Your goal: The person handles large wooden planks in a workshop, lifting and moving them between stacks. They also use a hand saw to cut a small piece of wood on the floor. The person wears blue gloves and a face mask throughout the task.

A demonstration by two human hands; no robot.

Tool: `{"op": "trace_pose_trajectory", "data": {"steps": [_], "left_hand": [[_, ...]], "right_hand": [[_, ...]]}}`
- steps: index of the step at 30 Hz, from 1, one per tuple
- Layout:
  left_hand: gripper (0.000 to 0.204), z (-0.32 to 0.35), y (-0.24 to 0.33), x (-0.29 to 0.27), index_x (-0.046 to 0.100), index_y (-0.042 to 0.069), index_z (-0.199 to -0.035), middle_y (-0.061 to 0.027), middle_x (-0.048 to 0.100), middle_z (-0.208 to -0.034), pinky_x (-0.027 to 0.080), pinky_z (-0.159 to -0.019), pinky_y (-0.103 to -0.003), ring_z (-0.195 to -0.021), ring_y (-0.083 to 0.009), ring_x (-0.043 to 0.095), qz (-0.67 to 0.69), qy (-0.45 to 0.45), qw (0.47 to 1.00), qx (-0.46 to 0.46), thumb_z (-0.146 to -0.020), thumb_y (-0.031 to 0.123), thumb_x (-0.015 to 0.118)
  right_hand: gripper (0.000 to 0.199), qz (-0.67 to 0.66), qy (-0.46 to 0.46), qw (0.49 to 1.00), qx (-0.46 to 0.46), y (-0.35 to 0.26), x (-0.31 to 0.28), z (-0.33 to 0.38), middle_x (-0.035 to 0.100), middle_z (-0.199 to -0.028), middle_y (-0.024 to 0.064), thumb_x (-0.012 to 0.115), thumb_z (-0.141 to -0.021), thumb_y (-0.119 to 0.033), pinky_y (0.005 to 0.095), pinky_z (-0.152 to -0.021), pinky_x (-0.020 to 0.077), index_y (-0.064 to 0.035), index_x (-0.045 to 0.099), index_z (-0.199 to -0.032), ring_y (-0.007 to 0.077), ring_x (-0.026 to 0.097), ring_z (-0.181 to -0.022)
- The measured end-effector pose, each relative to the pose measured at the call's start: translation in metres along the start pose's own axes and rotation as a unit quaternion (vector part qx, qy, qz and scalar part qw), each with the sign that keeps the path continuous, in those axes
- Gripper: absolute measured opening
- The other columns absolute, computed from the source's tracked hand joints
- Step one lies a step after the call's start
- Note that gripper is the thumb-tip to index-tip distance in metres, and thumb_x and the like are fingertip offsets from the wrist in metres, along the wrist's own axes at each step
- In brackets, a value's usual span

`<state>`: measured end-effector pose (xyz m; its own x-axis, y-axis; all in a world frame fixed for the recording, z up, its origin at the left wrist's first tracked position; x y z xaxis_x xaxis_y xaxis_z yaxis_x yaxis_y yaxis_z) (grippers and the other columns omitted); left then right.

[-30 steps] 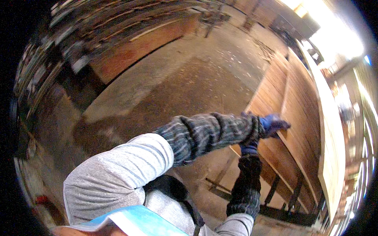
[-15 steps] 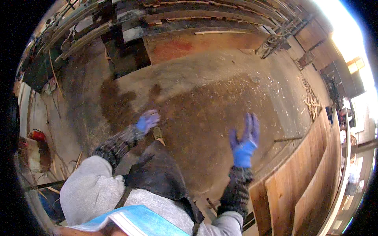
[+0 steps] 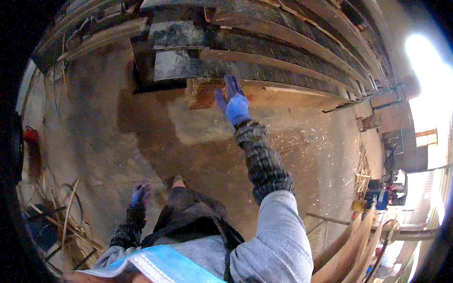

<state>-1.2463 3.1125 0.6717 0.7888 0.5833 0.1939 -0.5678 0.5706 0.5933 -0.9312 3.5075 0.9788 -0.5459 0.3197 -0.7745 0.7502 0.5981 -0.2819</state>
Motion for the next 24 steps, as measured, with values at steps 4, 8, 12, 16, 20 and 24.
{"op": "trace_pose_trajectory", "data": {"steps": [4,8,12,16,20,24], "left_hand": [[0.047,-0.015,-0.022,0.090,0.050,0.011,-0.128,-0.0064,0.061,-0.109,0.049,-0.081,-0.032,-0.097,-0.0180,0.061,0.138,-0.035,0.989,0.028,-0.086,0.023,0.069],[0.053,-0.004,-0.028,0.157,0.049,0.010,-0.131,-0.0074,0.061,-0.118,0.049,-0.082,-0.031,-0.100,-0.0182,0.061,0.229,-0.013,0.972,0.053,-0.086,0.027,0.070],[0.045,-0.023,-0.125,0.185,0.049,0.010,-0.131,-0.0081,0.059,-0.121,0.048,-0.091,-0.033,-0.105,-0.0208,0.059,0.319,0.013,0.943,0.095,-0.091,0.022,0.063],[0.040,-0.001,-0.228,0.225,0.050,0.009,-0.131,-0.0113,0.054,-0.127,0.047,-0.096,-0.035,-0.112,-0.0239,0.056,0.224,0.181,0.952,0.102,-0.093,0.018,0.058],[0.039,-0.017,-0.300,0.320,0.051,0.008,-0.131,-0.0126,0.052,-0.130,0.046,-0.095,-0.034,-0.116,-0.0239,0.054,0.207,0.142,0.963,0.098,-0.095,0.021,0.056],[0.040,0.005,-0.218,0.401,0.051,0.008,-0.131,-0.0131,0.052,-0.131,0.046,-0.093,-0.031,-0.115,-0.0228,0.055,0.359,0.031,0.931,0.052,-0.095,0.025,0.056]], "right_hand": [[0.058,0.119,-0.015,0.992,-0.038,0.048,0.033,-0.071,0.058,-0.125,0.0242,0.055,-0.092,-0.041,0.0473,-0.090,0.0483,-0.0038,0.046,-0.136,0.0390,0.058,-0.111],[0.040,0.175,-0.179,0.968,0.003,0.144,0.080,-0.132,0.058,-0.125,0.0182,0.053,-0.095,-0.027,0.0391,-0.089,0.0476,-0.0033,0.054,-0.127,0.0310,0.056,-0.112],[0.037,0.282,-0.208,0.891,-0.289,0.216,0.121,-0.164,0.055,-0.130,0.0152,0.047,-0.098,-0.022,0.0355,-0.089,0.0479,-0.0044,0.051,-0.130,0.0275,0.055,-0.112],[0.039,0.474,-0.145,0.741,-0.454,0.149,0.129,-0.154,0.050,-0.135,0.0162,0.047,-0.098,-0.020,0.0356,-0.095,0.0451,-0.0032,0.048,-0.132,0.0258,0.052,-0.118],[0.034,0.061,-0.184,0.917,-0.349,0.178,0.121,-0.178,0.050,-0.136,0.0181,0.049,-0.096,-0.017,0.0373,-0.094,0.0466,-0.0037,0.056,-0.127,0.0283,0.051,-0.121],[0.033,0.009,-0.157,0.931,-0.331,0.179,0.108,-0.195,0.064,-0.117,0.0153,0.064,-0.090,-0.017,0.0323,-0.091,0.0463,-0.0027,0.062,-0.120,0.0216,0.060,-0.104]]}}
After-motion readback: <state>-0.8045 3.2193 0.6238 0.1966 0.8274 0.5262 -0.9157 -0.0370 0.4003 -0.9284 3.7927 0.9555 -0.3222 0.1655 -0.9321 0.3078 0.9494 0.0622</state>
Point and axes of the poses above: each hand's wrist, its own z-axis away from the middle knuckle, its own x-axis out of the palm, y = z × x, the point moved 7 cm from there along -z, towards the middle knuckle
